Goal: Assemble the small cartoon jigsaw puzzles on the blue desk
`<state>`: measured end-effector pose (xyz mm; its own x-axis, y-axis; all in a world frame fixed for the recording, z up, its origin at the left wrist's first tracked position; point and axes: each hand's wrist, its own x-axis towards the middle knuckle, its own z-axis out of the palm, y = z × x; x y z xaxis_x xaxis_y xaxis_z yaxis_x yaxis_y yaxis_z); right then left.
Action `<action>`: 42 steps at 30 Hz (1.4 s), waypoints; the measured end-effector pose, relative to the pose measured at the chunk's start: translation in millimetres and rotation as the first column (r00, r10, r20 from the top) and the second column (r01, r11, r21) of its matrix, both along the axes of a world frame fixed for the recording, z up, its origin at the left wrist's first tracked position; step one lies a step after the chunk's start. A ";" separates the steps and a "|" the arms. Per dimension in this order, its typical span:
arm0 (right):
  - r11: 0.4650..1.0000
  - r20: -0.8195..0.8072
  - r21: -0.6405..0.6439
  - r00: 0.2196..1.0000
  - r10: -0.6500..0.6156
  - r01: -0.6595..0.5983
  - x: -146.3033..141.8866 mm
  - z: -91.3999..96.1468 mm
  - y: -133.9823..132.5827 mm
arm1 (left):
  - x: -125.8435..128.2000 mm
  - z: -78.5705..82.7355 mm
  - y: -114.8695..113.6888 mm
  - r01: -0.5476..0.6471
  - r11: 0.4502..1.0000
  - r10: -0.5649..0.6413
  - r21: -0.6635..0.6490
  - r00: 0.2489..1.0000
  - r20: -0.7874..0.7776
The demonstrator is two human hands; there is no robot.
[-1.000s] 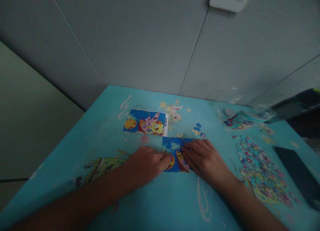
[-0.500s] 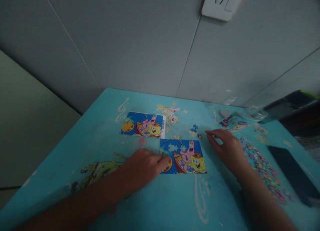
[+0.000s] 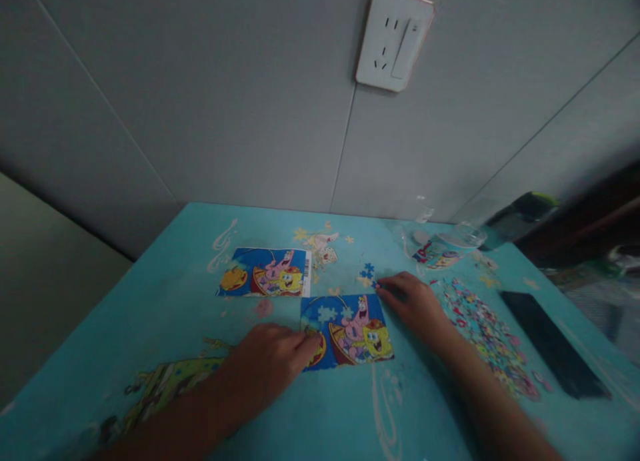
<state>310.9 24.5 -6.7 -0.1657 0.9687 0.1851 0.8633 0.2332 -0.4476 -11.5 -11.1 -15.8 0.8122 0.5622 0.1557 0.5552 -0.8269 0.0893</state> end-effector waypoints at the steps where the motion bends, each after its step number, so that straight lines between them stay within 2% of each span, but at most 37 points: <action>1: 1.000 -0.010 -0.007 1.000 -0.003 0.003 -0.9 -1.1 0.5 | -0.1 1.3 -0.1 0.004 1.000 -0.004 0.002 1.000 -0.011; 7: 0.997 -0.061 -0.045 0.996 -0.064 0.061 0.4 -2.4 2.4 | -1.8 4.1 -1.4 0.005 0.999 -0.003 0.052 0.999 -0.040; 11: 0.985 -0.163 -0.141 0.980 -0.119 0.096 0.8 -1.4 2.8 | -2.1 -0.2 -0.8 0.025 0.997 -0.024 0.078 1.000 -0.012; 15: 0.983 -0.287 -0.166 0.950 -0.118 0.072 -1.6 2.7 1.8 | -2.3 -4.3 -0.4 0.035 0.990 -0.041 0.133 0.998 0.046; 22: 0.991 -0.393 -0.135 0.916 -0.076 0.024 -8.7 17.6 -4.0 | 2.7 -8.2 -2.1 0.022 0.994 -0.030 0.110 0.997 0.067; 29: 0.968 -0.554 -0.248 0.824 -0.118 -0.028 -16.6 16.9 -8.5 | 9.1 -9.3 -1.1 -0.004 0.985 -0.017 0.174 0.993 0.121; 35: 0.937 -0.574 -0.331 0.812 -0.106 -0.111 -35.5 10.5 -16.2 | 19.5 1.8 -2.4 -0.065 0.980 0.030 0.190 0.983 0.180; 37: 0.935 -0.531 -0.333 0.844 -0.076 -0.125 -41.1 6.7 -18.8 | 21.6 3.5 -2.1 -0.059 0.983 0.029 0.173 0.985 0.169; 42: 0.958 -0.368 -0.243 0.928 0.053 -0.151 -48.2 2.9 -21.5 | 27.8 10.9 -0.7 -0.046 0.989 0.028 0.139 0.991 0.134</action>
<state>262.8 3.0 -3.8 -0.2375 0.9714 -0.0081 0.6142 0.1437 -0.7760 16.3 -11.8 -4.8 0.7583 0.5562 0.3399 0.5769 -0.8155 0.0475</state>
